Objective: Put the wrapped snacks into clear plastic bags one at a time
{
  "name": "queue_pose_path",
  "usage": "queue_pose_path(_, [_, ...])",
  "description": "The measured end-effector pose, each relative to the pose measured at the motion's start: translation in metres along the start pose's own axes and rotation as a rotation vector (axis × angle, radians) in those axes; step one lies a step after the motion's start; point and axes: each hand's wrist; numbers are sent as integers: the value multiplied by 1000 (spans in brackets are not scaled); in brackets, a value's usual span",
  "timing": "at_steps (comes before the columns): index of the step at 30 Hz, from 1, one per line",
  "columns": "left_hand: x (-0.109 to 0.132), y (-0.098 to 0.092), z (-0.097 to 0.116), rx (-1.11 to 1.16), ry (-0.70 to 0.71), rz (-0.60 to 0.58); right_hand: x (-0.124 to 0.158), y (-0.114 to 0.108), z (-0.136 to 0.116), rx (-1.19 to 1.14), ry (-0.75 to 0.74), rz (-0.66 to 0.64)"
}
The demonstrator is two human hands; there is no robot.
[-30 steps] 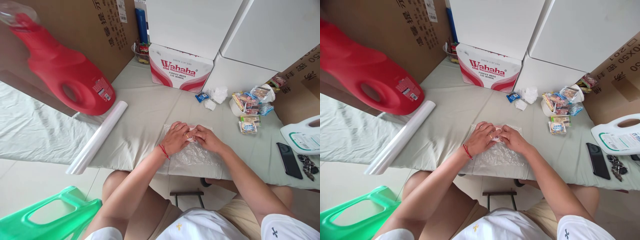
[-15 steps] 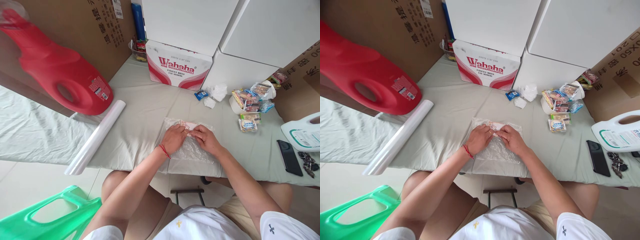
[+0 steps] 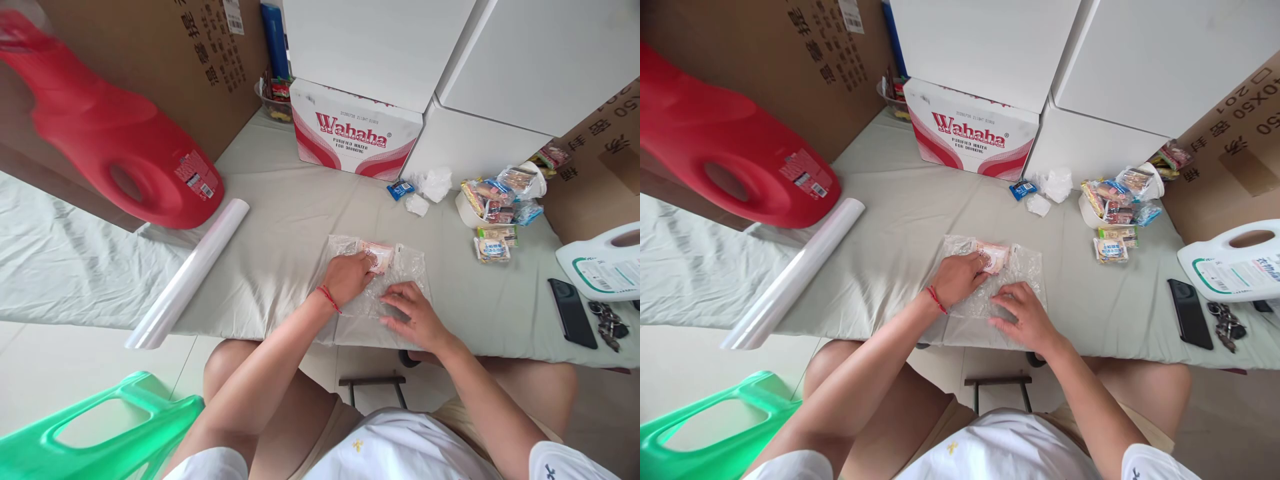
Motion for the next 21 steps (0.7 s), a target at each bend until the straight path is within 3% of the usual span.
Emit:
queue_pose_path(3, [0,3,4,9,-49,4,17,4,-13,76,10,-29])
queue_pose_path(10, [-1,-14,-5,215,-180,-14,17,3,-16,67,29,145])
queue_pose_path(16, [-8,-34,-13,237,-282,-92,-32,-22,-16,-23,65,223])
queue_pose_path(21, [-12,-35,-16,236,-282,-116,-89,-21,12,97,212,287])
Point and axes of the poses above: each hand's wrist, its own x-axis away from the middle knuckle, its own y-axis out of the palm, z = x × y, and after that the axes turned 11 degrees about z, right-handed
